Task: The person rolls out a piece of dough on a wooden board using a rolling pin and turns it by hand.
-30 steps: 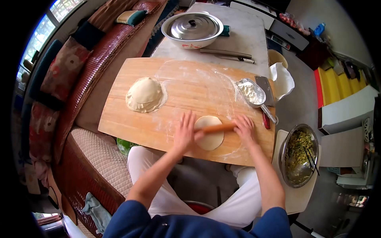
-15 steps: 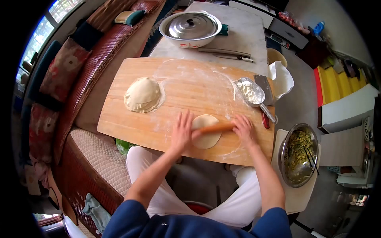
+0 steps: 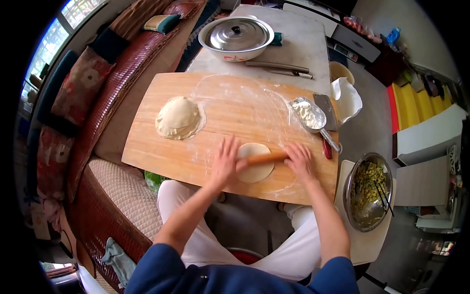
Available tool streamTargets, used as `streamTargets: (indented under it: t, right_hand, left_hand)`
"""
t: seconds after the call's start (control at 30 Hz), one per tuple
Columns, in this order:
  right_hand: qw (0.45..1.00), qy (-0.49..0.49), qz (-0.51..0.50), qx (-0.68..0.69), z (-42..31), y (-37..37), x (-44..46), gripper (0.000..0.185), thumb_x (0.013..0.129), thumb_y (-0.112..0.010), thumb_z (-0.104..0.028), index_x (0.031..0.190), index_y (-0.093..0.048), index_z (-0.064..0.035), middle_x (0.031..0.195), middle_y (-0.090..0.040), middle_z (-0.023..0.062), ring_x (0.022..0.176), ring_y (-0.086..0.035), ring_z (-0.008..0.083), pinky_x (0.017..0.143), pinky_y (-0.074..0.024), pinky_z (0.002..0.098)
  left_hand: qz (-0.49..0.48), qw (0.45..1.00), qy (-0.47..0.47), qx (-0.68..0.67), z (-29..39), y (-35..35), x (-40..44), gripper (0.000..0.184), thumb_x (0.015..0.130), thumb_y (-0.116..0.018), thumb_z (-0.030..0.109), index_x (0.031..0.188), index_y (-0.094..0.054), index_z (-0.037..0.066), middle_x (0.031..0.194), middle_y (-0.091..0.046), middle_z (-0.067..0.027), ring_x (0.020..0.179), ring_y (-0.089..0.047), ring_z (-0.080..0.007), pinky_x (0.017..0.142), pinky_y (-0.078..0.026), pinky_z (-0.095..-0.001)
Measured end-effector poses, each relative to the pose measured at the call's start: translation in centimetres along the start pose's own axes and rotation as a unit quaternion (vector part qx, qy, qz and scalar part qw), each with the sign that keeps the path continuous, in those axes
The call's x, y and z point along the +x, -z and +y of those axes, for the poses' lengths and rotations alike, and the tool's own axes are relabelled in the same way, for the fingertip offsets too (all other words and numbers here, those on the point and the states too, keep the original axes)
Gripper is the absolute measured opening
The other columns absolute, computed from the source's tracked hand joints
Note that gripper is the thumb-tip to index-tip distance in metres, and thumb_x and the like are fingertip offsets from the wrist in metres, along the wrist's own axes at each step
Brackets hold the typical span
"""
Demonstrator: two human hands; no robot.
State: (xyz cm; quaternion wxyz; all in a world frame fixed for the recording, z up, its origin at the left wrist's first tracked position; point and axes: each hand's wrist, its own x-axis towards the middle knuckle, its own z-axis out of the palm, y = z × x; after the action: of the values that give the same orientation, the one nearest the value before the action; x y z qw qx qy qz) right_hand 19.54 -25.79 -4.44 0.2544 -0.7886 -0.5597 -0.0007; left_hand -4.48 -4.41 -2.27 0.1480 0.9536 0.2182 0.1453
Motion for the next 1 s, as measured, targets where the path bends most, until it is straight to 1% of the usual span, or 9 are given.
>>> streamTargets:
  t: [0.13, 0.23, 0.4, 0.53, 0.67, 0.8, 0.83, 0.93, 1.0]
  right_hand:
    - [0.998, 0.023, -0.018, -0.059, -4.2, 2.5, -4.5, 0.057, 0.074, -0.082, -0.021, 0.128, -0.063, -0.023, 0.133, -0.057, 0.0004, 0.129, -0.05, 0.0241, 0.113, -0.0312, 0.0555]
    - [0.997, 0.03, -0.022, -0.073, -5.0, 2.0, -0.8, 0.059, 0.073, -0.082, -0.017, 0.129, -0.063, -0.024, 0.12, -0.059, -0.0001, 0.115, -0.056, 0.0224, 0.105, -0.0391, 0.0485]
    - [0.992, -0.127, -0.019, 0.008, -4.0, 0.5, 3.3, 0.049, 0.087, -0.073, -0.022, 0.133, -0.06, -0.0185, 0.121, -0.065, 0.0061, 0.113, -0.061, 0.0285, 0.094, -0.0482, 0.0422]
    - [0.947, -0.283, 0.085, 0.126, -2.8, 0.6, 0.1, 0.042, 0.095, -0.066, -0.024, 0.134, -0.06, -0.0112, 0.122, -0.068, 0.0133, 0.112, -0.063, 0.0352, 0.09, -0.0511, 0.0441]
    - [0.946, -0.219, 0.157, 0.182, -0.1, 1.3, -4.7, 0.041, 0.093, -0.069, -0.019, 0.129, -0.062, -0.0023, 0.119, -0.068, 0.0187, 0.11, -0.064, 0.0373, 0.093, -0.0511, 0.0429]
    - [0.986, -0.121, 0.061, 0.093, 0.0, 4.3, -8.1, 0.044, 0.085, -0.076, -0.02, 0.127, -0.065, -0.0093, 0.113, -0.07, 0.0138, 0.104, -0.065, 0.0354, 0.09, -0.0516, 0.0429]
    - [0.985, -0.154, 0.01, 0.079, -0.9, 4.9, -8.7, 0.045, 0.08, -0.079, -0.024, 0.124, -0.068, -0.016, 0.102, -0.069, 0.0074, 0.098, -0.065, 0.0312, 0.084, -0.0509, 0.042]
    - [1.0, 0.015, -0.022, 0.014, -2.4, 4.7, -7.2, 0.044, 0.077, -0.08, -0.027, 0.12, -0.069, -0.0204, 0.094, -0.065, 0.0029, 0.094, -0.064, 0.026, 0.08, -0.049, 0.0398]
    - [0.999, -0.009, -0.04, -0.032, -2.7, 3.4, -5.0, 0.042, 0.078, -0.079, -0.028, 0.118, -0.069, -0.023, 0.104, -0.063, 0.002, 0.104, -0.059, 0.023, 0.088, -0.0445, 0.0416]
  left_hand:
    - [-0.112, 0.991, -0.068, -0.009, 2.7, 2.7, -7.6, 0.081, 0.083, -0.072, 0.048, 0.151, -0.042, 0.018, 0.162, -0.03, -0.0106, 0.149, -0.024, -0.0418, 0.12, -0.024, -0.0546]
    - [-0.045, 0.998, 0.036, 0.012, 0.3, 2.1, -2.1, 0.074, 0.089, -0.068, 0.038, 0.152, -0.039, 0.014, 0.161, -0.03, -0.0155, 0.149, -0.022, -0.0425, 0.121, -0.021, -0.0551]
    - [0.157, 0.973, 0.166, -0.007, -1.1, 0.5, 6.3, 0.071, 0.094, -0.065, 0.027, 0.153, -0.034, 0.005, 0.162, -0.027, -0.0176, 0.15, -0.02, -0.0418, 0.121, -0.024, -0.048]
    - [0.031, 0.996, 0.086, 0.014, 4.5, -3.0, 3.4, 0.078, 0.091, -0.065, 0.046, 0.154, -0.035, 0.01, 0.163, -0.028, -0.0123, 0.151, -0.022, -0.037, 0.122, -0.019, -0.0518]
    - [-0.092, 0.99, -0.11, 0.006, 5.6, -2.1, 1.8, 0.08, 0.087, -0.068, 0.05, 0.153, -0.039, 0.017, 0.162, -0.032, -0.006, 0.151, -0.022, -0.0354, 0.123, -0.017, -0.0537]
    - [-0.1, 0.968, -0.228, 0.032, 0.8, 0.9, 0.4, 0.084, 0.081, -0.074, 0.047, 0.153, -0.04, 0.019, 0.161, -0.034, -0.0038, 0.151, -0.023, -0.0345, 0.123, -0.017, -0.0542]
    - [-0.064, 0.979, -0.193, 0.01, 0.0, 1.6, -0.8, 0.085, 0.079, -0.075, 0.045, 0.152, -0.041, 0.017, 0.161, -0.033, -0.0048, 0.152, -0.022, -0.0344, 0.123, -0.017, -0.0549]
    - [-0.057, 0.991, -0.125, 0.007, 0.8, 2.0, -5.7, 0.088, 0.08, -0.076, 0.043, 0.153, -0.038, 0.013, 0.163, -0.03, -0.0043, 0.151, -0.022, -0.0333, 0.122, -0.018, -0.0541]
    - [-0.095, 0.992, -0.085, 0.002, 2.4, 2.5, -6.1, 0.091, 0.08, -0.075, 0.043, 0.154, -0.035, 0.01, 0.162, -0.03, -0.0078, 0.151, -0.024, -0.0358, 0.121, -0.021, -0.0552]
